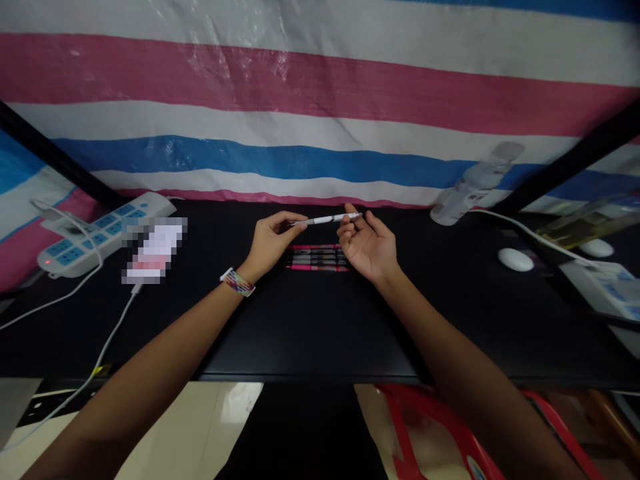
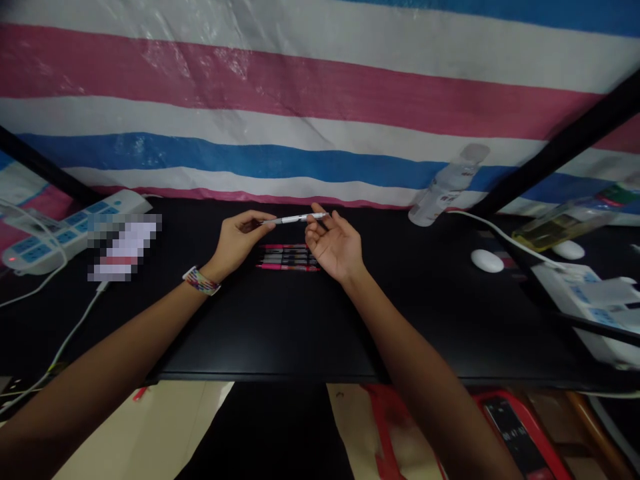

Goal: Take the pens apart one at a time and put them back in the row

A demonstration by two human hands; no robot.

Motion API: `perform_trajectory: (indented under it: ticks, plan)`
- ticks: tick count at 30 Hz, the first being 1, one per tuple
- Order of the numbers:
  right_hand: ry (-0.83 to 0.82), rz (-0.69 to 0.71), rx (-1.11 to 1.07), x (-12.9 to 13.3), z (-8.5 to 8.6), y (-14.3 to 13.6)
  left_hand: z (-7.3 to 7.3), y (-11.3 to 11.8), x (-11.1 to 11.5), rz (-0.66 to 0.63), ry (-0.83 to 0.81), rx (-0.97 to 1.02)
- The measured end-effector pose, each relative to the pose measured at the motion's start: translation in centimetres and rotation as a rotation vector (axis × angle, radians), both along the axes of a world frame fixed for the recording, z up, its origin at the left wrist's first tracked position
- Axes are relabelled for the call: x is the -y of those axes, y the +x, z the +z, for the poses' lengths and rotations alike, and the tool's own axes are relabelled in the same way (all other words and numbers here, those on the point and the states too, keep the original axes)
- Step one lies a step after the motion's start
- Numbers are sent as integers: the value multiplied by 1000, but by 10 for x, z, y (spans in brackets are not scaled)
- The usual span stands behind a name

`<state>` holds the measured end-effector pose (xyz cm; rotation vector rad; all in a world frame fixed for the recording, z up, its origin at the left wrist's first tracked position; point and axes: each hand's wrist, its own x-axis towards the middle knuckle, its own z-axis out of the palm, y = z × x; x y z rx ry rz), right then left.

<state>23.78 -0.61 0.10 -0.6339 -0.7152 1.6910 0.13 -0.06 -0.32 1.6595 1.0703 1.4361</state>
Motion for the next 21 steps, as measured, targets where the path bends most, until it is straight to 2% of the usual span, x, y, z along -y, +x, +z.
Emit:
perform_trajectory:
  ticks: [6,14,21]
  plan:
    - [81,32,80,2,1,0,2,-1,0,25,4,3]
    - [128,-46,225,-3,-6,-1,3,0,1,26,4,16]
    - [146,-66,224,-5,-9,0,3,0,1,13,-7,-8]
